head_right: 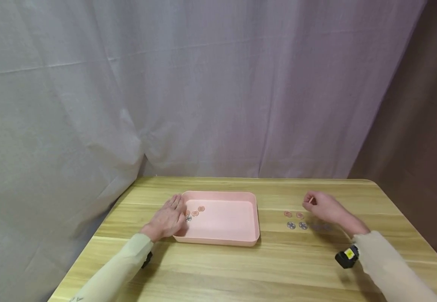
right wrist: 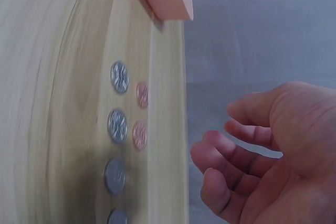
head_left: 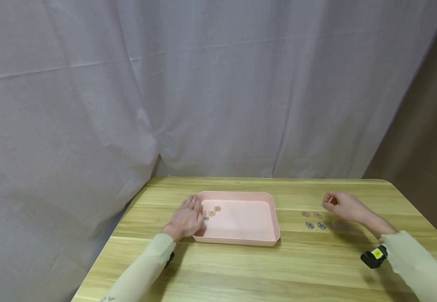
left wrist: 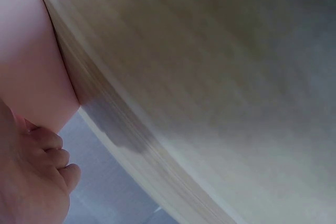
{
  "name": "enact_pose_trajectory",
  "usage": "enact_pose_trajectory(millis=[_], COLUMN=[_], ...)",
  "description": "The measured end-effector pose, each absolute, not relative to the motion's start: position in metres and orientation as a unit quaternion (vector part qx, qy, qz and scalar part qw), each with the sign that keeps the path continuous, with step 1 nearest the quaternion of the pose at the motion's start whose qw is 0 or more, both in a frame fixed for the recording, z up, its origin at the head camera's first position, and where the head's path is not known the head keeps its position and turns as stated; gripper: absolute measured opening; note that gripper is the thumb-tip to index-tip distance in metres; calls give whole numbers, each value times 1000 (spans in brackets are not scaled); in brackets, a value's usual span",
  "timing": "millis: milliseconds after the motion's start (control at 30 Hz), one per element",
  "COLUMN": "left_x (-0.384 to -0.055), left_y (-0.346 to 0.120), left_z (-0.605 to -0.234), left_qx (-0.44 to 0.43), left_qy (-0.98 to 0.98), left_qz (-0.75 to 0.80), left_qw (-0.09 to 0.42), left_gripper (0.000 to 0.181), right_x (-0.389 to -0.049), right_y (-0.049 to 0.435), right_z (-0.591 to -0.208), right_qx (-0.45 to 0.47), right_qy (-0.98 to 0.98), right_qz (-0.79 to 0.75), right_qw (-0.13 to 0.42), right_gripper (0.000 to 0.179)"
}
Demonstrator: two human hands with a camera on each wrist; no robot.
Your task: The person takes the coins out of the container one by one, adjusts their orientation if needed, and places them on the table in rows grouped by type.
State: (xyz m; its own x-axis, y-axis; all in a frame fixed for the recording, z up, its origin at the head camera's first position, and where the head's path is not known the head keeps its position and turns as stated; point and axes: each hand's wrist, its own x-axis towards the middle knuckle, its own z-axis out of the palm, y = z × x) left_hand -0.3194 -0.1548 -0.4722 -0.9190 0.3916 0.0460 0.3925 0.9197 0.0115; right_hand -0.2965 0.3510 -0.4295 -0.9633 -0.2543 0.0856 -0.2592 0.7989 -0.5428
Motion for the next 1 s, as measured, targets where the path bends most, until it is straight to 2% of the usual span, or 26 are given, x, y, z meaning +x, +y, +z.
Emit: enact_pose_trajectory(millis=[333, 1000], left_x=[-318, -319], left_y=[-155, -155], left_z=[-473, -473], left_qx=[-202, -203], left_qy=[-979, -979], left_qz=[-11, -4], left_qw=[24, 29], left_gripper=[62, 62], right_x=[-300, -319], right_y=[320, 263], right_z=[-415, -401], right_qx=[166, 210], right_qy=[-943, -930], right_qz=[287, 300], right_qw=[12, -37], right_gripper=[16, 20])
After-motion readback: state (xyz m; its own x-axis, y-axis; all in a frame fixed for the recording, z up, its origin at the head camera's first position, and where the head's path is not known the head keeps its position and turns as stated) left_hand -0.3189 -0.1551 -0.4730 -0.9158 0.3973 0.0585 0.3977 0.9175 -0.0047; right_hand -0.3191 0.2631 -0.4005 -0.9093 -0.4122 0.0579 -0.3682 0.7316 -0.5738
